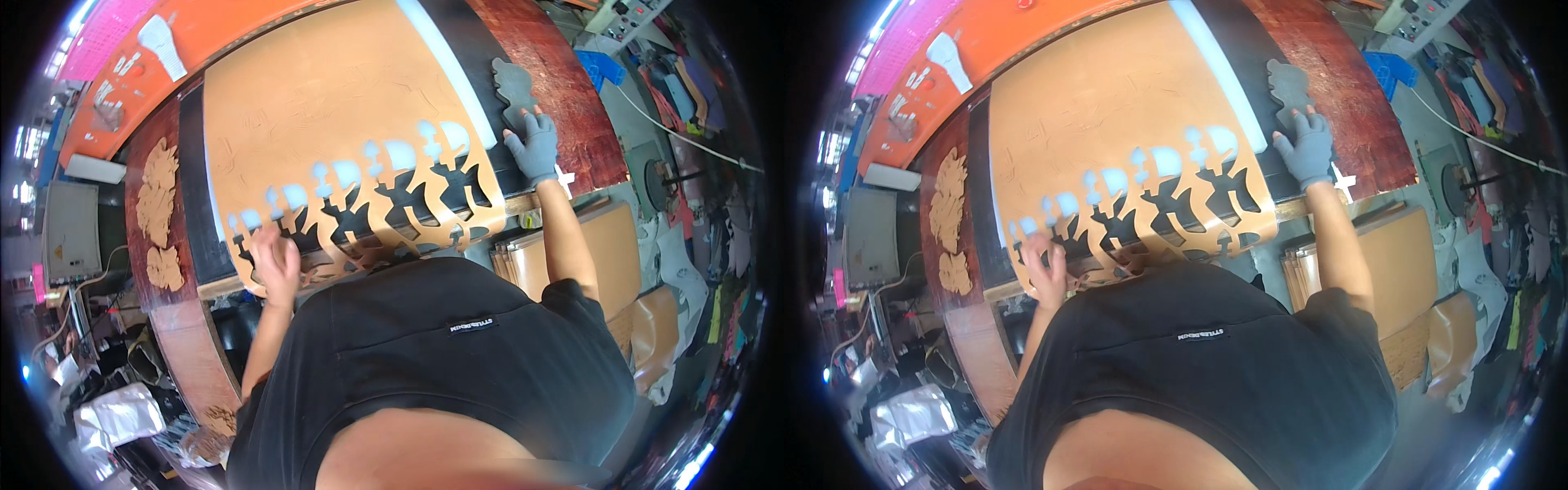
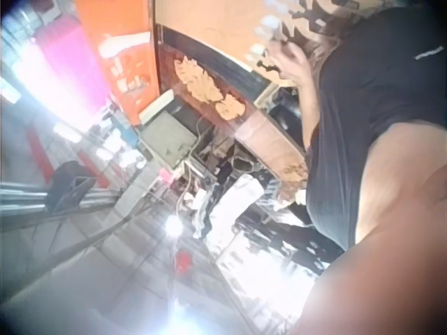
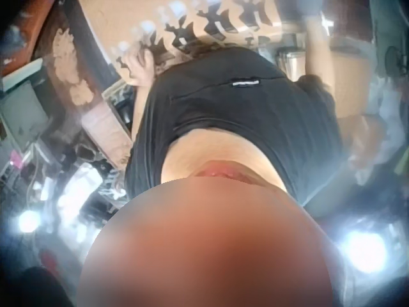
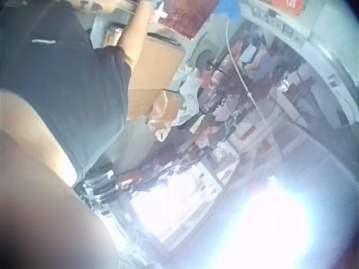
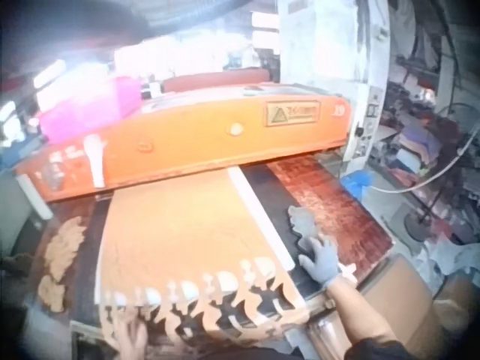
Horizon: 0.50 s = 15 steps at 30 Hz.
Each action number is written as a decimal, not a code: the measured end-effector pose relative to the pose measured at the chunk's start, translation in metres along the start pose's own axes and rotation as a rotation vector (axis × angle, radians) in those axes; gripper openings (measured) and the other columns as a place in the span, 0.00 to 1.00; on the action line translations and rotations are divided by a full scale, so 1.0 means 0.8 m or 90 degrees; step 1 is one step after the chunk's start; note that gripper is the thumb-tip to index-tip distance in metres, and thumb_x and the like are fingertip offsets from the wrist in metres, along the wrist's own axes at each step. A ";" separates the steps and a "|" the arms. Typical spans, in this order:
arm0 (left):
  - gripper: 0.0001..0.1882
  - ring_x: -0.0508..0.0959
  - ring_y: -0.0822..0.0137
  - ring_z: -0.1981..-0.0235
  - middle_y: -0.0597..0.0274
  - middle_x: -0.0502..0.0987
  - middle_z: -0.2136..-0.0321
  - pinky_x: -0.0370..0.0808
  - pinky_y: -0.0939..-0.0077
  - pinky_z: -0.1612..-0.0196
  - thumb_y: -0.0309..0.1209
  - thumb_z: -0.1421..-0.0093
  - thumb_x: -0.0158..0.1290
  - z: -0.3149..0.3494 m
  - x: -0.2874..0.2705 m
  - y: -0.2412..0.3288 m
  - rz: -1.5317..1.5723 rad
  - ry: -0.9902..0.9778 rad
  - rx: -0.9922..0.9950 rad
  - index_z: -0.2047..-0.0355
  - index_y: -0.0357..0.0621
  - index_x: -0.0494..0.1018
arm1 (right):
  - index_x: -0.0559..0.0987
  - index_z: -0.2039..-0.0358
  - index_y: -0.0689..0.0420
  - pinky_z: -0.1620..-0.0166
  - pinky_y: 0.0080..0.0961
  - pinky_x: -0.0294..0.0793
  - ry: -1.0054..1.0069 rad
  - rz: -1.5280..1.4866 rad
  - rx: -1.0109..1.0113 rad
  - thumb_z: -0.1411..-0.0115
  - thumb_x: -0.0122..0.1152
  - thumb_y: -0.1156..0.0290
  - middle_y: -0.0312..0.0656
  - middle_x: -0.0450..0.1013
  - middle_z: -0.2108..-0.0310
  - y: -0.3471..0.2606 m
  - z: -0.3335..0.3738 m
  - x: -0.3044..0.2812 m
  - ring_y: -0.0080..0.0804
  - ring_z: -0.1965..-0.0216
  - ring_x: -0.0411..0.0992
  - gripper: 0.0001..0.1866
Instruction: The person places multiple flat cutout pieces onto a die-cutting press bed, then closes the press to cut them. The person repeats this cycle several times, handling the cutouts by hand and arranging them on the press bed before each press cycle.
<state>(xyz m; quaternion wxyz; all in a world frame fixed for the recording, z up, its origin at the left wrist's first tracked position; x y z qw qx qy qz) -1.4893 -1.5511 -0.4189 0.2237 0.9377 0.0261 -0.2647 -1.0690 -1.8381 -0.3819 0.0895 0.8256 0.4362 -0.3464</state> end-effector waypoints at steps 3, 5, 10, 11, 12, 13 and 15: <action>0.27 0.62 0.44 0.45 0.41 0.61 0.46 0.60 0.58 0.45 0.33 0.46 0.53 -0.040 -0.003 -0.050 -0.200 0.000 -0.020 0.46 0.39 0.61 | 0.71 0.52 0.59 0.46 0.42 0.60 -0.011 -0.083 -0.160 0.51 0.61 0.59 0.53 0.63 0.47 -0.055 -0.004 0.006 0.52 0.48 0.61 0.26; 0.29 0.57 0.46 0.41 0.45 0.58 0.42 0.53 0.53 0.41 0.42 0.42 0.49 -0.050 0.004 -0.083 -0.322 -0.079 -0.069 0.43 0.43 0.59 | 0.71 0.51 0.60 0.45 0.41 0.59 -0.024 -0.102 -0.212 0.50 0.60 0.58 0.54 0.63 0.47 -0.087 -0.021 0.020 0.52 0.47 0.61 0.28; 0.32 0.48 0.52 0.36 0.56 0.50 0.37 0.45 0.46 0.39 0.50 0.40 0.44 -0.024 0.017 -0.111 -0.351 -0.179 -0.228 0.39 0.50 0.55 | 0.68 0.50 0.64 0.45 0.40 0.58 -0.162 -0.031 -0.228 0.44 0.53 0.55 0.57 0.62 0.46 -0.113 -0.033 0.047 0.50 0.44 0.59 0.28; 0.32 0.48 0.52 0.36 0.56 0.50 0.37 0.45 0.46 0.39 0.50 0.41 0.44 -0.017 0.015 -0.107 -0.333 -0.151 -0.208 0.39 0.51 0.55 | 0.67 0.49 0.65 0.44 0.40 0.57 -0.203 -0.013 -0.212 0.43 0.52 0.58 0.58 0.62 0.46 -0.110 -0.025 0.047 0.51 0.44 0.59 0.27; 0.33 0.47 0.53 0.35 0.56 0.49 0.36 0.44 0.47 0.38 0.50 0.41 0.45 -0.012 0.012 -0.102 -0.309 -0.144 -0.209 0.39 0.51 0.54 | 0.67 0.49 0.65 0.43 0.40 0.57 -0.173 -0.040 -0.227 0.43 0.51 0.59 0.58 0.61 0.45 -0.105 -0.018 0.041 0.51 0.43 0.58 0.27; 0.33 0.47 0.53 0.35 0.56 0.49 0.36 0.44 0.48 0.38 0.49 0.41 0.45 -0.006 0.008 -0.096 -0.315 -0.173 -0.241 0.39 0.51 0.54 | 0.66 0.48 0.65 0.43 0.41 0.56 -0.172 -0.040 -0.225 0.44 0.52 0.60 0.57 0.60 0.44 -0.101 -0.006 0.036 0.52 0.43 0.57 0.27; 0.34 0.47 0.52 0.35 0.56 0.49 0.36 0.44 0.48 0.38 0.49 0.42 0.46 0.003 -0.003 -0.080 -0.313 -0.186 -0.242 0.39 0.50 0.54 | 0.65 0.47 0.64 0.43 0.45 0.55 -0.160 -0.023 -0.247 0.45 0.53 0.58 0.55 0.59 0.43 -0.095 0.021 0.020 0.52 0.42 0.56 0.30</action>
Point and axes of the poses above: each hand's wrist, its own z-axis away from the middle knuckle, its own x-axis out of the palm, y = z × x, the point moved 1 cm from there along -z, towards the middle knuckle
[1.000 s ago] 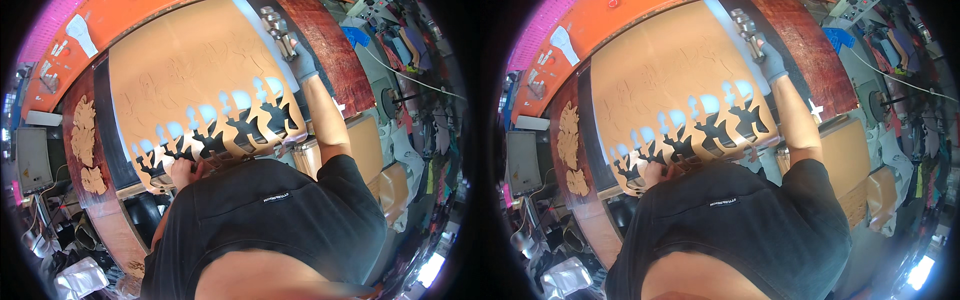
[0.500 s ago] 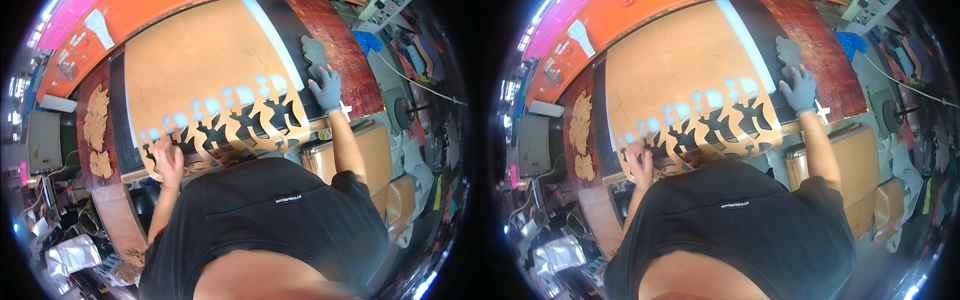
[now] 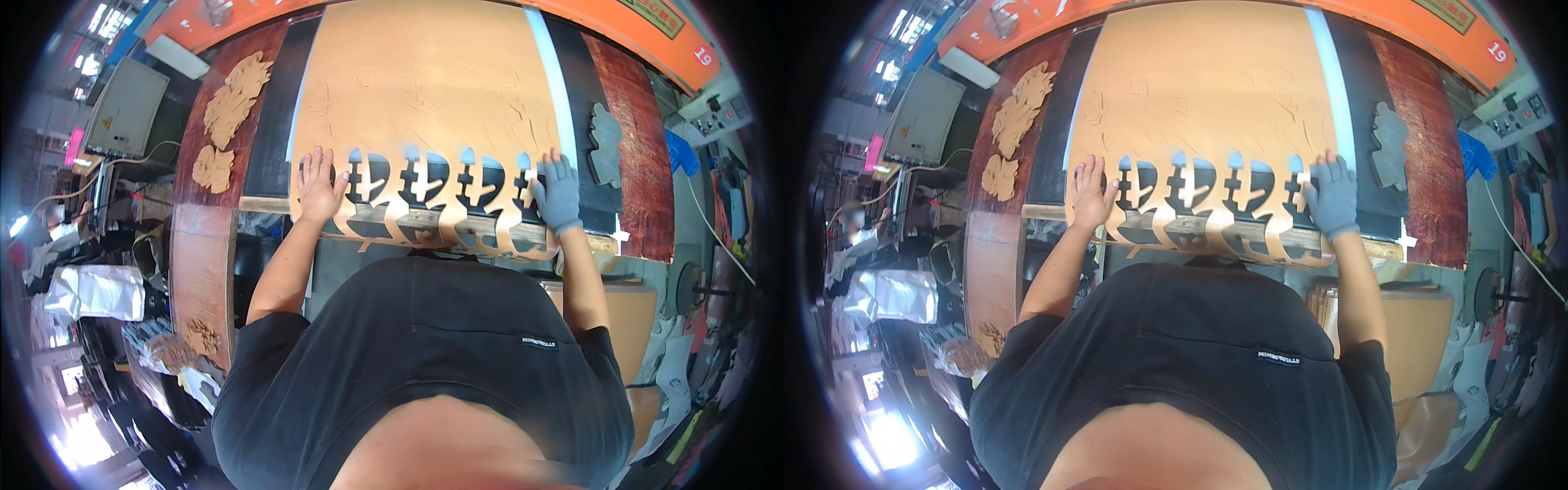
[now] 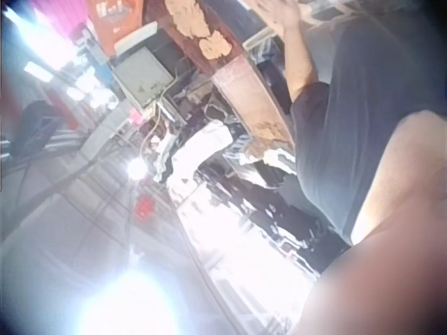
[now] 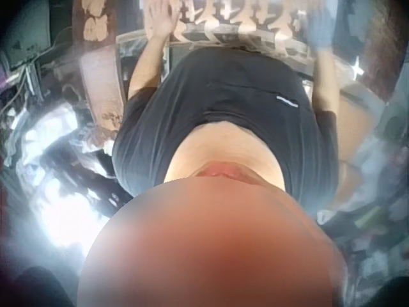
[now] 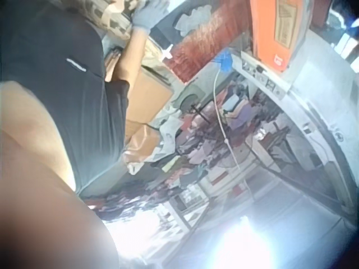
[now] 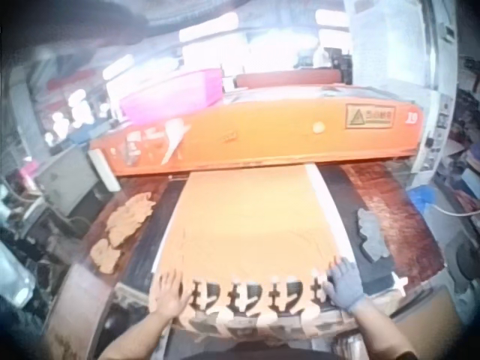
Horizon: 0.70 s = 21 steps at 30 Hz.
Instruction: The person places multiple flat cutout pieces onto a die-cutting press bed, then closes the press to cut them. The person repeats this cycle several times, handling the cutouts by hand and arranging them on the press bed before each press cycle.
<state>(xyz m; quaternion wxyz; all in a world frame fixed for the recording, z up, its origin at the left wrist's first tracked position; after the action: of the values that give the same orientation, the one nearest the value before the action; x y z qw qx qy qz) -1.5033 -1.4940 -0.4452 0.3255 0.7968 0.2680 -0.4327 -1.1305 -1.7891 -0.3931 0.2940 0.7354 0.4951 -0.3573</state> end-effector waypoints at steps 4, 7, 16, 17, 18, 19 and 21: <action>0.33 0.49 0.50 0.37 0.54 0.52 0.37 0.48 0.49 0.39 0.48 0.44 0.49 0.023 -0.024 -0.002 0.065 0.002 0.041 0.41 0.48 0.58 | 0.64 0.45 0.63 0.42 0.45 0.52 -0.002 -0.043 0.029 0.47 0.55 0.60 0.53 0.57 0.41 -0.009 0.036 -0.019 0.52 0.40 0.54 0.31; 0.30 0.59 0.47 0.43 0.44 0.61 0.45 0.55 0.55 0.42 0.41 0.47 0.55 0.008 -0.041 -0.019 0.141 0.159 -0.007 0.46 0.41 0.62 | 0.66 0.47 0.62 0.42 0.44 0.52 0.001 -0.067 0.042 0.47 0.57 0.62 0.51 0.61 0.44 -0.008 0.024 -0.041 0.51 0.41 0.56 0.29; 0.14 0.76 0.70 0.77 0.61 0.76 0.74 0.75 0.78 0.70 0.36 0.41 0.52 -0.079 -0.105 -0.084 0.985 -0.308 -0.472 0.60 0.40 0.70 | 0.73 0.59 0.64 0.52 0.37 0.67 0.097 -0.241 -0.056 0.48 0.58 0.66 0.52 0.70 0.58 -0.130 -0.152 -0.080 0.51 0.54 0.67 0.18; 0.14 0.76 0.70 0.76 0.60 0.76 0.73 0.75 0.78 0.70 0.36 0.40 0.51 -0.084 -0.109 -0.082 0.967 -0.332 -0.456 0.59 0.39 0.70 | 0.73 0.59 0.62 0.52 0.37 0.67 0.071 -0.259 -0.084 0.48 0.58 0.65 0.51 0.70 0.57 -0.157 -0.172 -0.077 0.49 0.54 0.67 0.18; 0.16 0.76 0.71 0.75 0.59 0.76 0.70 0.76 0.79 0.70 0.37 0.40 0.51 -0.092 -0.113 -0.082 0.931 -0.357 -0.413 0.58 0.38 0.69 | 0.73 0.59 0.61 0.51 0.37 0.67 0.046 -0.272 -0.122 0.48 0.58 0.65 0.49 0.70 0.56 -0.184 -0.193 -0.071 0.48 0.53 0.67 0.18; 0.16 0.77 0.71 0.73 0.60 0.76 0.69 0.76 0.78 0.68 0.37 0.40 0.51 -0.101 -0.116 -0.079 0.895 -0.374 -0.381 0.57 0.37 0.69 | 0.73 0.56 0.60 0.50 0.36 0.66 0.023 -0.296 -0.151 0.47 0.58 0.64 0.49 0.69 0.55 -0.211 -0.211 -0.063 0.47 0.51 0.66 0.19; 0.18 0.77 0.70 0.69 0.60 0.76 0.67 0.76 0.77 0.65 0.36 0.40 0.51 -0.116 -0.117 -0.072 0.862 -0.391 -0.354 0.56 0.36 0.68 | 0.72 0.53 0.58 0.49 0.34 0.66 -0.013 -0.326 -0.210 0.46 0.58 0.63 0.48 0.69 0.54 -0.260 -0.234 -0.048 0.45 0.50 0.65 0.21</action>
<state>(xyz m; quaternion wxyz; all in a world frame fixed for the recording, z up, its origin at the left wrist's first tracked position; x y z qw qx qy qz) -1.5412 -1.4007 -0.3425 0.7645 0.5210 -0.2781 -0.2585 -1.2910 -1.5914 -0.2711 0.3145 0.5254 0.7128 -0.3420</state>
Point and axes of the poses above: each hand's wrist, its own z-axis away from the middle knuckle, its own x-axis out of the palm, y = z × x, the point moved 1 cm from there along -z, towards the middle knuckle
